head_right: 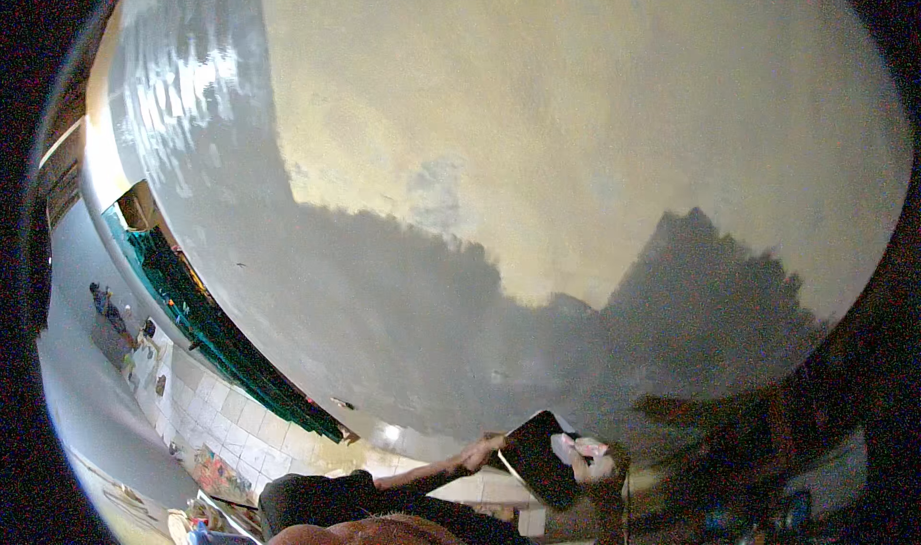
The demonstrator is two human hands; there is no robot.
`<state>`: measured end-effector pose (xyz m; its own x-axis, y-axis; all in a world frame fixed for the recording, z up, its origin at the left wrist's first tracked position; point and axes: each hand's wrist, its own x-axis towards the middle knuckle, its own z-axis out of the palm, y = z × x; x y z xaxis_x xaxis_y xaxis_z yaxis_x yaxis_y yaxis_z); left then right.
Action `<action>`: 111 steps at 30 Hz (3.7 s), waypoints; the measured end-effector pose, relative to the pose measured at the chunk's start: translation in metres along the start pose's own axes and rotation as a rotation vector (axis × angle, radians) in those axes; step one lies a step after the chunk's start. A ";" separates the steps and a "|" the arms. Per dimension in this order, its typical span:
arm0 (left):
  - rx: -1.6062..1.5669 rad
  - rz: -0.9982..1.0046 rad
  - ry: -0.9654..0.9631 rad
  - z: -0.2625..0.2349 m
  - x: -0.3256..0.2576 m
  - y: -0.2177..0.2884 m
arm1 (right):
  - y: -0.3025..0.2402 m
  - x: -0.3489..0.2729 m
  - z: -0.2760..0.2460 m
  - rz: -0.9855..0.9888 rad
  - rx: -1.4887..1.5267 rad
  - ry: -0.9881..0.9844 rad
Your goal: The person paints a wall using a brush, dipping it into a small handheld tray containing paint and applying it to the wall surface.
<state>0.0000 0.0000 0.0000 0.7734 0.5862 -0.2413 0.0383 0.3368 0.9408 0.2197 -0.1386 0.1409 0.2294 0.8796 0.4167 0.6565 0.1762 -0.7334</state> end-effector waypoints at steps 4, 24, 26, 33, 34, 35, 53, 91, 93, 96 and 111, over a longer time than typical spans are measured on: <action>-0.178 -0.064 0.023 0.022 -0.029 -0.008 | -0.015 -0.009 0.003 0.017 0.089 0.098; 0.304 0.293 0.118 -0.043 -0.065 0.003 | -0.086 0.042 0.032 0.055 -0.223 -0.169; -0.010 0.034 0.140 -0.042 -0.069 0.027 | -0.112 0.061 0.027 0.028 -0.108 -0.187; -0.094 0.075 0.145 -0.012 -0.061 0.076 | -0.072 0.061 0.034 -0.082 -0.120 -0.115; -0.099 0.074 0.133 -0.013 -0.061 0.074 | -0.069 0.056 0.036 -0.170 -0.186 -0.080; -0.078 0.068 0.111 -0.013 -0.061 0.071 | -0.063 0.052 0.039 -0.261 -0.251 -0.049; -0.080 0.075 0.146 -0.024 -0.051 0.037 | -0.097 0.028 0.025 -0.193 -0.213 0.293; -0.134 0.076 0.166 -0.019 -0.052 0.042 | -0.026 -0.036 0.023 -0.347 -0.574 0.453; -0.154 0.083 0.183 -0.019 -0.052 0.041 | -0.035 -0.034 0.022 -0.328 -0.517 0.498; -0.181 0.106 0.193 -0.018 -0.049 0.044 | -0.067 -0.031 0.004 -0.204 -0.185 0.418; -0.090 0.109 0.145 -0.014 -0.047 0.046 | -0.074 -0.013 0.033 -0.052 0.168 0.028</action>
<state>-0.0435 -0.0017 0.0515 0.6706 0.7203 -0.1774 -0.1021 0.3265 0.9397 0.1446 -0.1489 0.1723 0.2194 0.8551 0.4698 0.5397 0.2948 -0.7886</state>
